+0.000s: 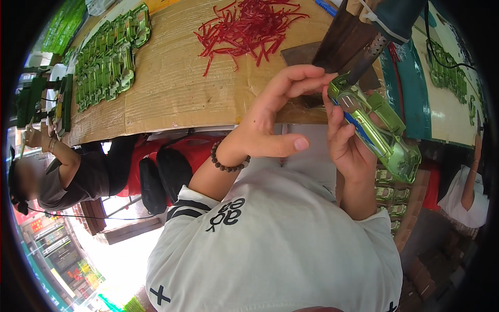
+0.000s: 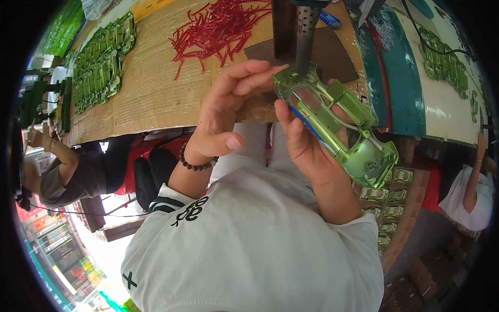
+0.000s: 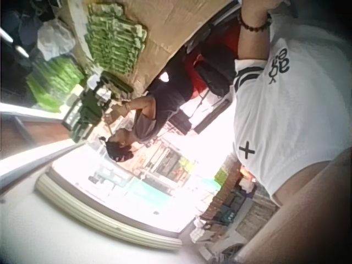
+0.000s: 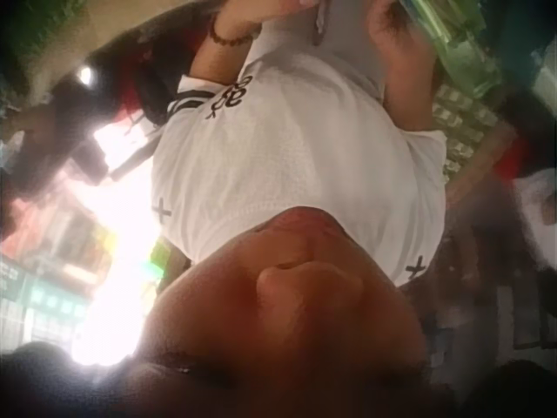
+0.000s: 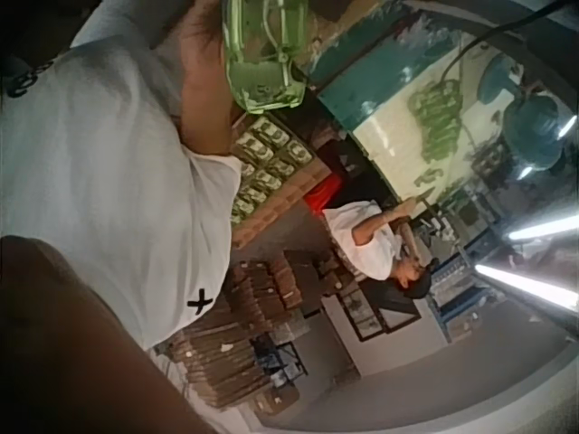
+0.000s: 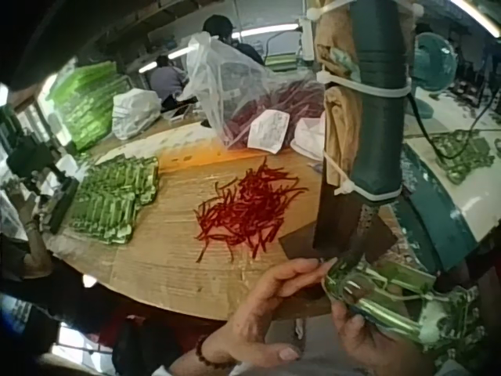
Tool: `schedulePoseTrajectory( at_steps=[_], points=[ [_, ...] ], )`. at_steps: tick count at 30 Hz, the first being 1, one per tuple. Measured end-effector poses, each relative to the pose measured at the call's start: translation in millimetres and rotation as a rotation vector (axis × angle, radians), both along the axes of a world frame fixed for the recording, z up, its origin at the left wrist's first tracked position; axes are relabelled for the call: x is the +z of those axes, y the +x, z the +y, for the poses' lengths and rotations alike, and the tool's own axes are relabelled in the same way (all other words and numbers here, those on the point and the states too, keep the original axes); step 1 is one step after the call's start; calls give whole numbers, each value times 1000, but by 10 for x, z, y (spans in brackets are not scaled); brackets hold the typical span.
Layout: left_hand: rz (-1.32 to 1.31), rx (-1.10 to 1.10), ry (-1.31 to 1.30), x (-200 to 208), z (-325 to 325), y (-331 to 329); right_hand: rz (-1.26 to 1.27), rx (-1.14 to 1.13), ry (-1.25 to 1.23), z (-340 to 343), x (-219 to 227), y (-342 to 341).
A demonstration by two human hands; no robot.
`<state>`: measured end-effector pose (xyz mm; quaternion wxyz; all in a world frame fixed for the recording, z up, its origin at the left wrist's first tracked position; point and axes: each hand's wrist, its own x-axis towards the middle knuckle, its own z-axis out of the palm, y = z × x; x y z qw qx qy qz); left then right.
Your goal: The person repeatedly picks up green plastic car-shaped frames and red plastic strips from a wooden table. They insert the red strips into the frames by hand, then place the assembled units into a cardboard box. The process is repetitive and involves handling multiple identical units.
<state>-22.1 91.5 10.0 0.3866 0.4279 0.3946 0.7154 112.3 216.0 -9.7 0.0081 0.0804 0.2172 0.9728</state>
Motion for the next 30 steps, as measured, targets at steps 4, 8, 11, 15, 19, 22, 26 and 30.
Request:
schedulePoseTrajectory(
  at_steps=[4, 8, 11, 15, 19, 22, 26, 30],
  points=[
    [49, 59, 75, -59, 8, -11, -43, 17, 70, 48, 23, -35],
    [26, 72, 105, -114, -7, -43, -77, -44, 129, 51, -10, -18],
    [48, 77, 78, -119, 37, -36, -135, -86, 237, 56, 44, -51],
    [97, 60, 40, -87, 53, -11, -107, -126, 260, 95, 79, -103],
    [185, 21, 28, -71, 44, -27, -104, -145, 260, 118, 110, -77],
    [196, 7, 0, -46, 45, -11, -91, -153, 268, 123, 105, -59],
    [229, 4, -16, -46, 49, 0, -93, -169, 288, 141, 105, -22],
    [212, -6, -1, -57, 41, -19, -55, -165, 260, 114, 124, -57]
  ],
)
